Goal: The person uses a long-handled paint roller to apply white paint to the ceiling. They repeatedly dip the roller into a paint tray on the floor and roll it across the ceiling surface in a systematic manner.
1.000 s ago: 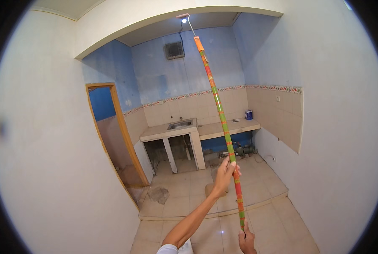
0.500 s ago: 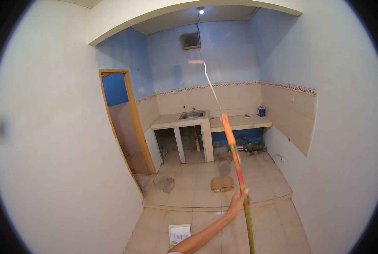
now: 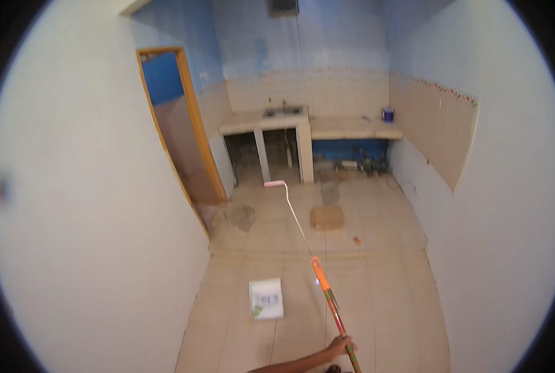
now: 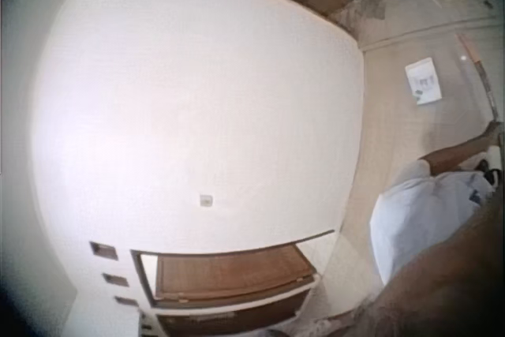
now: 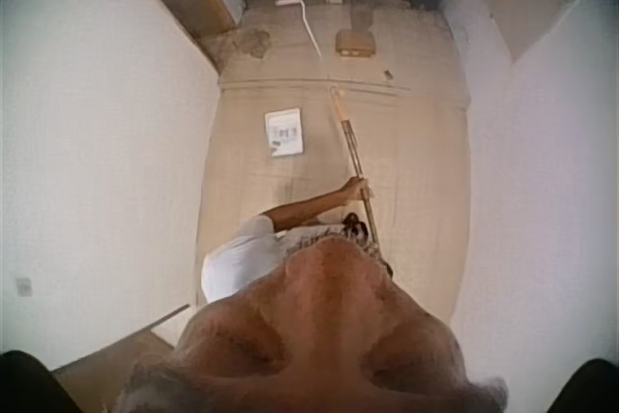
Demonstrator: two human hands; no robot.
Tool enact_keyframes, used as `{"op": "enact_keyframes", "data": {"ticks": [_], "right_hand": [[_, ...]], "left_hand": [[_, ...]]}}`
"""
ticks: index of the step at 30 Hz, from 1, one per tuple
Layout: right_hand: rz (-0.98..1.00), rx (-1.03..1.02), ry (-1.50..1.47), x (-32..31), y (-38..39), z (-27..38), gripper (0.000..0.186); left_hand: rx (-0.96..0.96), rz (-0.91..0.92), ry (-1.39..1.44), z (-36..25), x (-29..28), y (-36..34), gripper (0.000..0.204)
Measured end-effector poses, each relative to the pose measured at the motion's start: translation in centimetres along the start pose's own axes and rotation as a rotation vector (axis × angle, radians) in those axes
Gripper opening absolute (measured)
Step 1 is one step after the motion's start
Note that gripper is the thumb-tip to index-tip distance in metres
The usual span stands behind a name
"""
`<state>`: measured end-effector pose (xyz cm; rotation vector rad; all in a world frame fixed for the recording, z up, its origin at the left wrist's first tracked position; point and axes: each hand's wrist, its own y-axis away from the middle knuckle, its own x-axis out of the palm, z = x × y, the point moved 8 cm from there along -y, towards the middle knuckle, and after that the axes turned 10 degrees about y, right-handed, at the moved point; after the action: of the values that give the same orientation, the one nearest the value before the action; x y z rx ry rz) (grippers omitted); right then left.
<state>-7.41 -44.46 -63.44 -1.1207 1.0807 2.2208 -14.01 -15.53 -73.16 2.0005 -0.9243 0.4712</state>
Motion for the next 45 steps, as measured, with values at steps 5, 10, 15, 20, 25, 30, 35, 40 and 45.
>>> {"op": "enact_keyframes", "data": {"ticks": [5,10,15,20,25,30,35,40,45], "right_hand": [[0.074,0.059,0.039,0.7,8.0,-0.8,0.038],[0.178,0.132,0.092,0.8,14.5,-1.1,0.034],[0.236,0.078,0.103,0.7,17.2,-0.1,0.031],[0.150,-0.052,0.163,1.4,14.1,5.2,0.033],[0.210,-0.095,0.001,1.1,12.0,9.0,0.033],[0.494,0.089,-0.326,6.3,10.8,6.7,0.035],[0.646,0.357,-0.508,6.5,11.2,11.4,0.035],[0.642,0.353,-0.444,6.0,11.1,14.7,0.033],[0.531,0.131,-0.559,7.6,11.3,14.8,0.027]], "left_hand": [[-0.165,-0.182,0.146,4.6,-4.8,4.0,0.027],[-0.220,-0.294,0.250,7.0,-10.4,5.6,0.024],[-0.193,-0.506,0.286,8.1,-13.3,6.7,0.024],[-0.155,-0.552,0.348,7.8,-17.7,6.4,0.021],[-0.191,-0.590,0.211,7.7,-18.4,5.7,0.021],[-0.172,-0.592,0.051,7.5,-19.8,4.7,0.026],[-0.128,-0.543,0.009,7.4,-22.8,3.5,0.025],[-0.123,-0.465,-0.016,7.9,-24.4,2.1,0.024],[-0.113,-0.482,-0.141,8.4,-25.1,1.9,0.026]]}}
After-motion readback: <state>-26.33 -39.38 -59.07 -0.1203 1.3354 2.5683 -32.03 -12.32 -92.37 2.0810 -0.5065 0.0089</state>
